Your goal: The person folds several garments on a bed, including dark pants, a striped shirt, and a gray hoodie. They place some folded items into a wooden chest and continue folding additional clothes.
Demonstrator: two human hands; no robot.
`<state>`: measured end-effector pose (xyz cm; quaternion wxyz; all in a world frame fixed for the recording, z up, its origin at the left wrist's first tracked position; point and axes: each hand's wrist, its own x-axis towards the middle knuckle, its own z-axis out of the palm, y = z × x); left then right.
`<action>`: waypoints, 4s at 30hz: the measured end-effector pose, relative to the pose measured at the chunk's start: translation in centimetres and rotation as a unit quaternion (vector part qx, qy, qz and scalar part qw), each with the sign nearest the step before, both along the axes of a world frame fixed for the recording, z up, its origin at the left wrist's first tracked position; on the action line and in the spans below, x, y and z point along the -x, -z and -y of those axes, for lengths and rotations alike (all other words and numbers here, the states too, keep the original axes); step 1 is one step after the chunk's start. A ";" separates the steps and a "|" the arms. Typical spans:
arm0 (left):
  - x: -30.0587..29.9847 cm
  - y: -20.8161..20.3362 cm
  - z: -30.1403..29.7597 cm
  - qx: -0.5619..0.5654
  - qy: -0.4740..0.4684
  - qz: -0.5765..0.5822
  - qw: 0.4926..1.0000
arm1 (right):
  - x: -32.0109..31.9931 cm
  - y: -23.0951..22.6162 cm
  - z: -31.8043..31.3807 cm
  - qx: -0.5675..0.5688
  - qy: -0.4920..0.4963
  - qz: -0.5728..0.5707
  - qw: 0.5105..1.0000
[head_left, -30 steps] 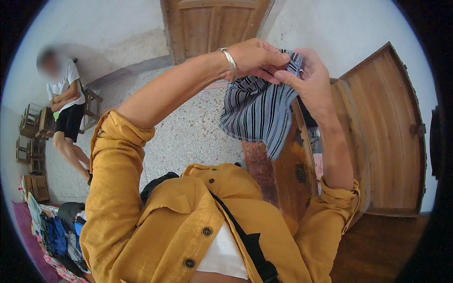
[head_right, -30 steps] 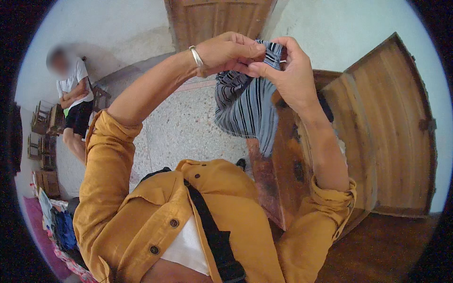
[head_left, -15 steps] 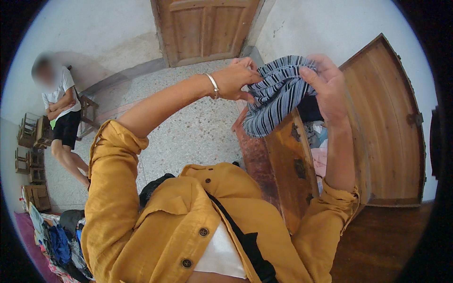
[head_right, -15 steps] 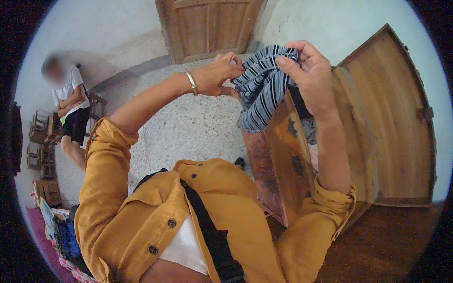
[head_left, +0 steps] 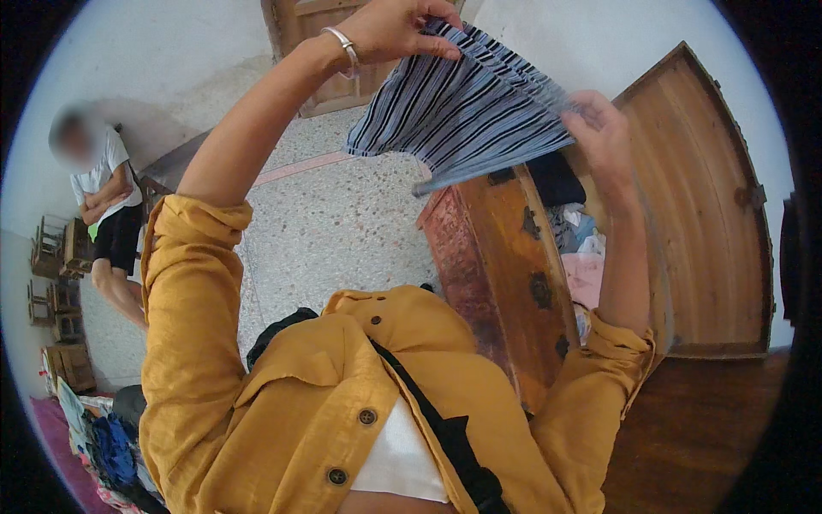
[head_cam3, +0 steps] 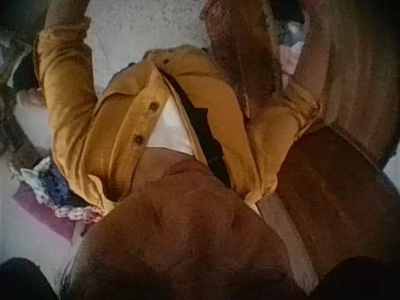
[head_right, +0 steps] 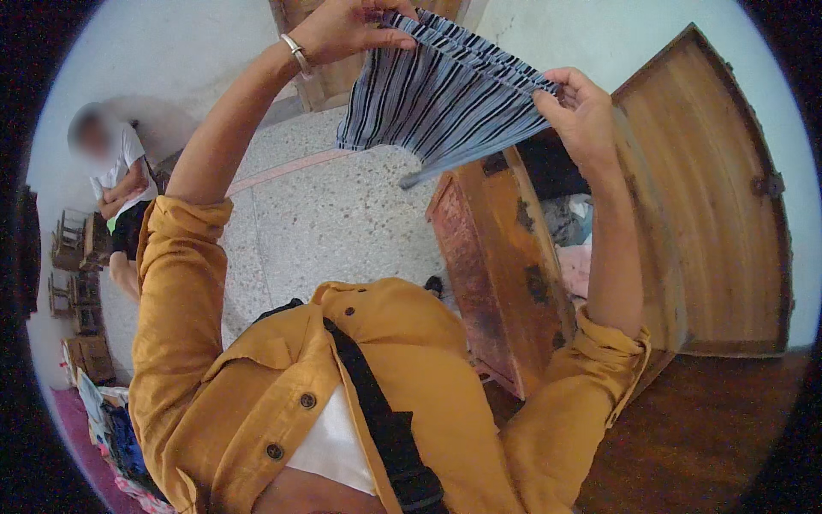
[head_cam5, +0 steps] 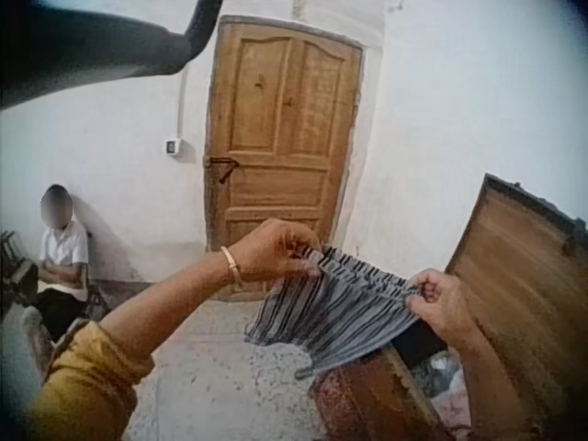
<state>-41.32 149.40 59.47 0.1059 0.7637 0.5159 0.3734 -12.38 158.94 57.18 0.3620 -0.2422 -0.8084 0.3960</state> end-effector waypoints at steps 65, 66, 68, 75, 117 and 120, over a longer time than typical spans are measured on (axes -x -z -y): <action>-16.5 18.3 -7.3 0.500 0.173 0.281 0.801 | -51.5 16.6 6.5 0.166 0.681 -0.263 0.663; -16.7 18.2 -7.4 0.499 0.176 0.279 0.801 | -51.7 15.8 5.9 0.128 0.709 -0.234 0.653; -17.1 18.3 -7.5 0.498 0.182 0.276 0.802 | -51.7 14.9 4.9 0.042 0.750 -0.152 0.642; -17.1 18.3 -7.8 0.506 0.170 0.272 0.801 | -45.6 14.8 1.8 -0.089 0.735 0.321 0.591; -19.8 20.3 -6.6 0.544 0.162 0.293 0.770 | -37.9 25.3 -1.7 0.103 0.472 0.542 0.687; -21.1 20.6 -6.5 0.552 0.170 0.288 0.764 | -37.5 26.8 -2.9 0.090 0.457 0.574 0.674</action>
